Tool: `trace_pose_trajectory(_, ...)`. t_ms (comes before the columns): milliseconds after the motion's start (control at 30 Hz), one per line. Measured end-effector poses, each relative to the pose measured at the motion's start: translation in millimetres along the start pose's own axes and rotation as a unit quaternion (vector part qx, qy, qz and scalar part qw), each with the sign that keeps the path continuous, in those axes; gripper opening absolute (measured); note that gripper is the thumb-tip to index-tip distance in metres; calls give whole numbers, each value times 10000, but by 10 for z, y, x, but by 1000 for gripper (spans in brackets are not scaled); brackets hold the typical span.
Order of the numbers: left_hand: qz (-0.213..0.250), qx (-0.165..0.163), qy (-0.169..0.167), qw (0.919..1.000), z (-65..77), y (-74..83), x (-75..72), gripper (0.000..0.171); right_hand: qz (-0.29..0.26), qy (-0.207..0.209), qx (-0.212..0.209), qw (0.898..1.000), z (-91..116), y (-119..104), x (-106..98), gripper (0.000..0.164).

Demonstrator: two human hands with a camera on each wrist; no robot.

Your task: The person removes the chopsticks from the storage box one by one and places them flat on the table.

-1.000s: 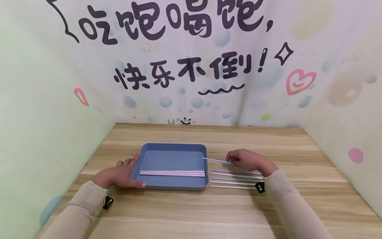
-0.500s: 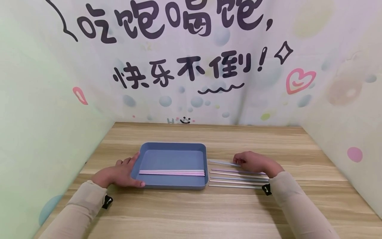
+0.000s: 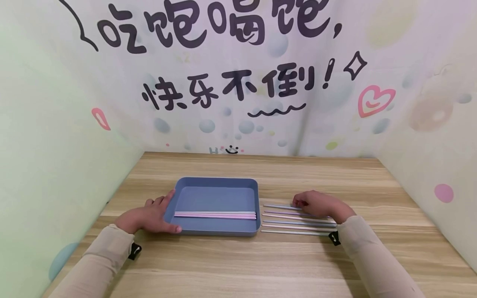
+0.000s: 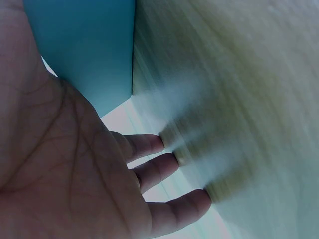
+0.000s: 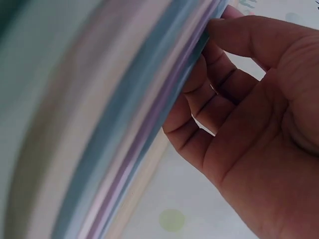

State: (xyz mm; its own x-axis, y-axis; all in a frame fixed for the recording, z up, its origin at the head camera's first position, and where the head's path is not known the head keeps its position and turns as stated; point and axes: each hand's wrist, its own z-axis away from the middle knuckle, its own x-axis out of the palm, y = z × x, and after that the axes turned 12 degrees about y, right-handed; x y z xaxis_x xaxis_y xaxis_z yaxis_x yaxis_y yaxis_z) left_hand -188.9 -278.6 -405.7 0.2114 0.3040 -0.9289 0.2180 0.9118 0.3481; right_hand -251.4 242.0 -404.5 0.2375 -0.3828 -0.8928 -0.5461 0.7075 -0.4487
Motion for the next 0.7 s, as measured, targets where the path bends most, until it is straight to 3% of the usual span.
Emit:
trace_pose_trajectory(233, 55, -147, 108, 9998, -27, -54, 53, 134, -135, 24, -21, 9999, -10, 6, 11, 25)
trace_pose_trajectory(467, 82, -113, 61, 9999, 1, 7, 9, 130, 15, 122, -182, 9998, -39, 26, 8, 23)
trace_pose_trajectory(700, 64, -92, -21, 9999, 24, 43, -31, 130, -20, 275, -385, 9989, -212, -215, -37, 21)
